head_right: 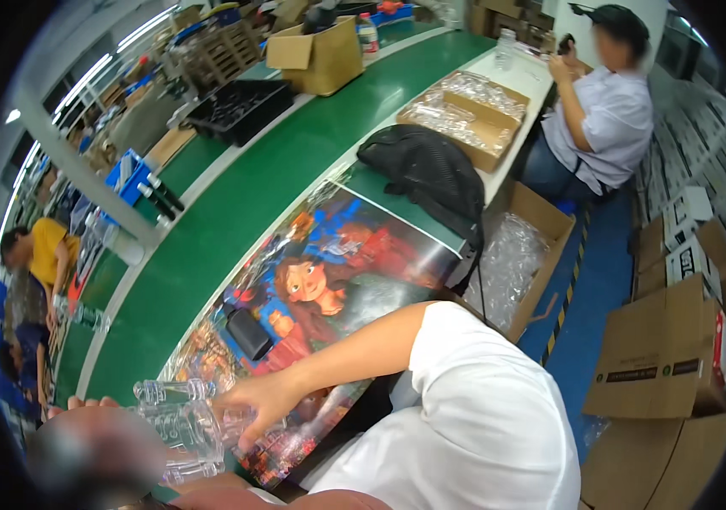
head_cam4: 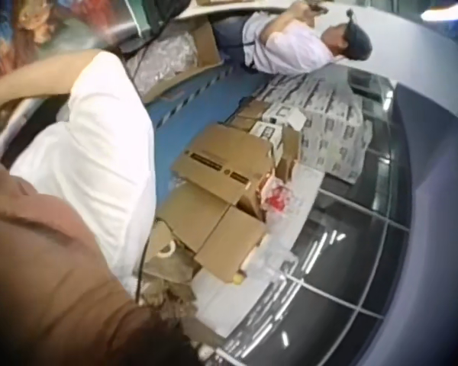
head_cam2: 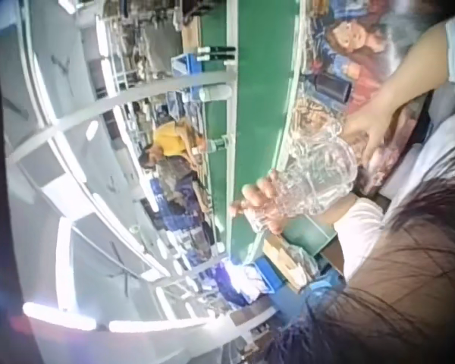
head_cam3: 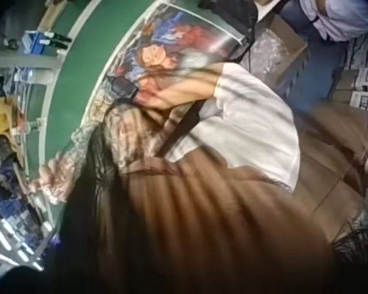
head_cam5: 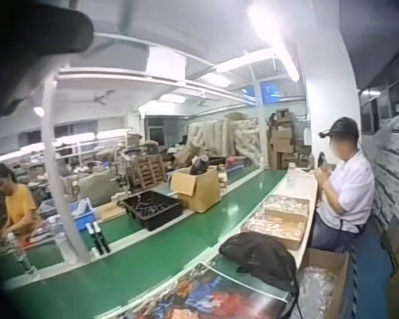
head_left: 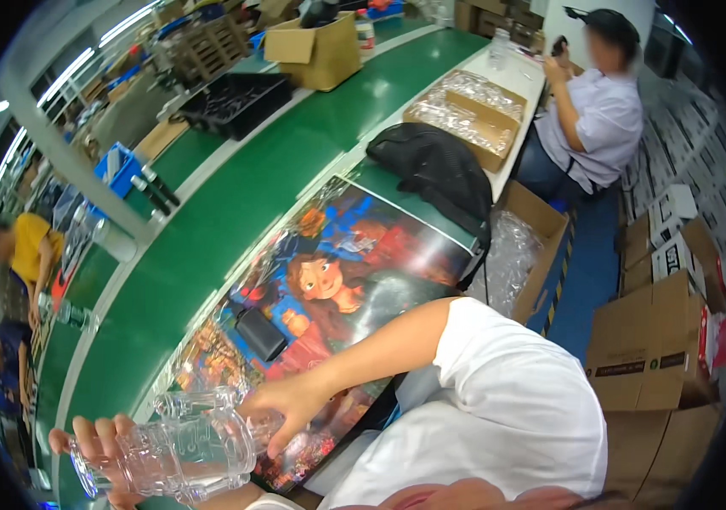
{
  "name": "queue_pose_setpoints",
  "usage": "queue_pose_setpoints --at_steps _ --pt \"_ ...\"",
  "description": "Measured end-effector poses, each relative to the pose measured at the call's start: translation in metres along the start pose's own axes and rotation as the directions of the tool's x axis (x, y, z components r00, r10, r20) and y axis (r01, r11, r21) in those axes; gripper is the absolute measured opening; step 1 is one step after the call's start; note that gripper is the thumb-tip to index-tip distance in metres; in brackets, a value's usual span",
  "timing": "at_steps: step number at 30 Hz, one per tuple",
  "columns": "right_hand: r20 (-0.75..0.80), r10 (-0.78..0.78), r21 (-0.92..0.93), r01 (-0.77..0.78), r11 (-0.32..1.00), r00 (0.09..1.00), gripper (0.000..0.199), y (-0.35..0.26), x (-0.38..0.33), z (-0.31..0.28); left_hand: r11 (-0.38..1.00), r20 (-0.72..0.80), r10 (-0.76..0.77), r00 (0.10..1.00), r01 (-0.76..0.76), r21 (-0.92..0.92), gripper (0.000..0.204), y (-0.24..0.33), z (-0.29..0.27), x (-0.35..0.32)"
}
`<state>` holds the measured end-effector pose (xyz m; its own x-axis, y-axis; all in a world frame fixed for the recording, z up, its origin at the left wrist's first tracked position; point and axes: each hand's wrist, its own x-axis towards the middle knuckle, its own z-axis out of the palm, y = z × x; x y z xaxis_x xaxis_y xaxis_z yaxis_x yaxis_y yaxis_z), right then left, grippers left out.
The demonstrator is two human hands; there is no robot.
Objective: The recorder is taking clear plastic bottles from a box and using a squeeze bottle to clean or apply a substance to components on a factory assembly line.
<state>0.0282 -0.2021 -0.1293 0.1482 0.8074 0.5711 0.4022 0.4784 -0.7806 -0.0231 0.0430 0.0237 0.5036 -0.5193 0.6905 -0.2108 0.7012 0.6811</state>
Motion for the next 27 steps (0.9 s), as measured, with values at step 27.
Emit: queue_pose_setpoints --at_steps 27 --pt "0.143 0.208 0.224 -0.237 0.945 0.968 0.04 -0.032 -0.003 -0.015 0.973 -0.372 0.157 0.915 -0.079 0.217 0.018 0.002 0.007 -0.013"
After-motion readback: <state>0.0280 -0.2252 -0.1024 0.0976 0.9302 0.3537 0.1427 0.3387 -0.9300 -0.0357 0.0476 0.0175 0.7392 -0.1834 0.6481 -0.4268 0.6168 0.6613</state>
